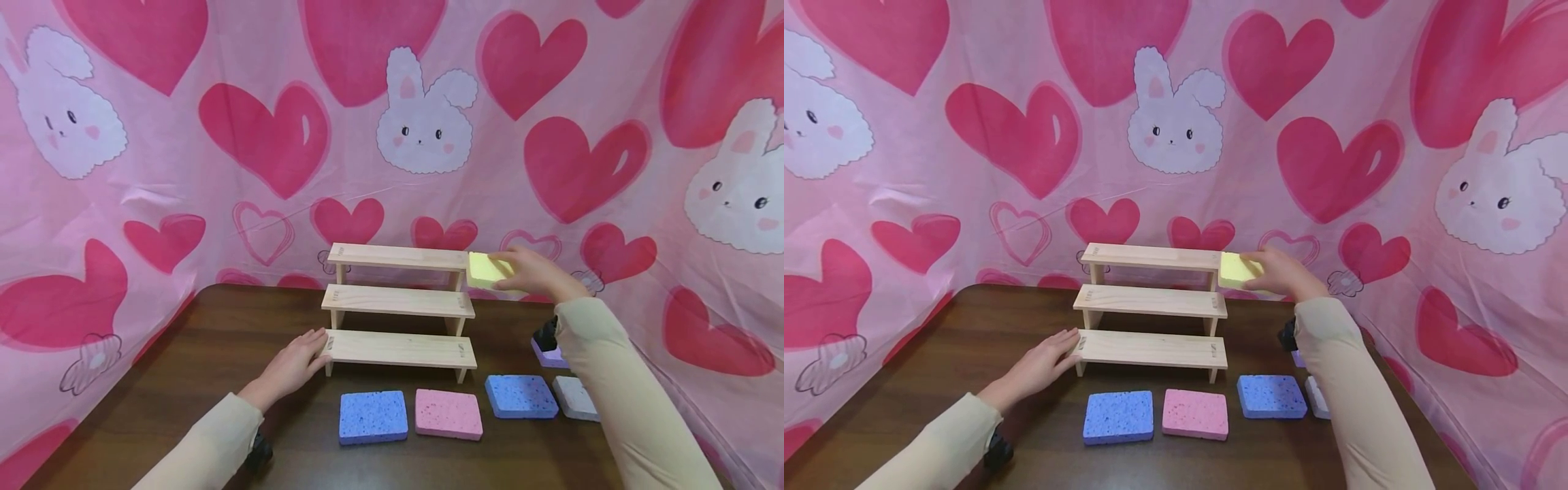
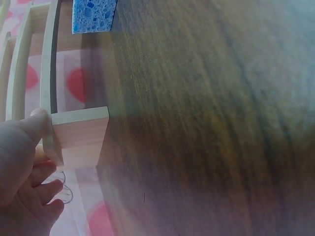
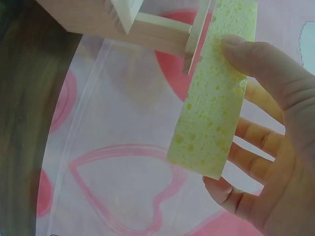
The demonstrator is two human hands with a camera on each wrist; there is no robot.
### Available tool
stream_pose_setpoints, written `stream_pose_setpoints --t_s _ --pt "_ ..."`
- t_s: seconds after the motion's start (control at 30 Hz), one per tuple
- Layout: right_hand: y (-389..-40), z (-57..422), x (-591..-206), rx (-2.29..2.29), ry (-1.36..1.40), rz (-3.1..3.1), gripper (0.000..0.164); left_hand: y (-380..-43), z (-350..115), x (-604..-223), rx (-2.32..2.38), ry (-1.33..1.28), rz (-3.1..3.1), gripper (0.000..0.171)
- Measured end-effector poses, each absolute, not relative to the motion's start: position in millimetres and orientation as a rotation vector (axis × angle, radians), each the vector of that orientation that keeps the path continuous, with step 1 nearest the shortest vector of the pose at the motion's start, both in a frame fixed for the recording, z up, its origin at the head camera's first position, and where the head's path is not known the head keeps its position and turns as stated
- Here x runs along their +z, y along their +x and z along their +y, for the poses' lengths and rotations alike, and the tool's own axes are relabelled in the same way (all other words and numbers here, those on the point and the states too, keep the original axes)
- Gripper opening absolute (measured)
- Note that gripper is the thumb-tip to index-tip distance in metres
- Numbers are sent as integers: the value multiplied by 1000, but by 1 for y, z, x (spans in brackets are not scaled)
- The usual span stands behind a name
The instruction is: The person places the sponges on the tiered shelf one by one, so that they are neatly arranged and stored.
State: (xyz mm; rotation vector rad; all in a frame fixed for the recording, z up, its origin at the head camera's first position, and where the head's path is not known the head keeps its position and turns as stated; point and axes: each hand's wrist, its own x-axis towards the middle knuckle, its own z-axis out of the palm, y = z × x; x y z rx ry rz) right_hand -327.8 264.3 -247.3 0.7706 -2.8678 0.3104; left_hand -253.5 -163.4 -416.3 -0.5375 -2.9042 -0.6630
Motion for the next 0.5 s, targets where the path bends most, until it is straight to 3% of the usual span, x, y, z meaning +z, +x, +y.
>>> stream_pose_setpoints --t_s 0.5 --pt "-340 235 -245 333 784 -2881 65 -255 -163 -418 -649 -555 -2888 56"
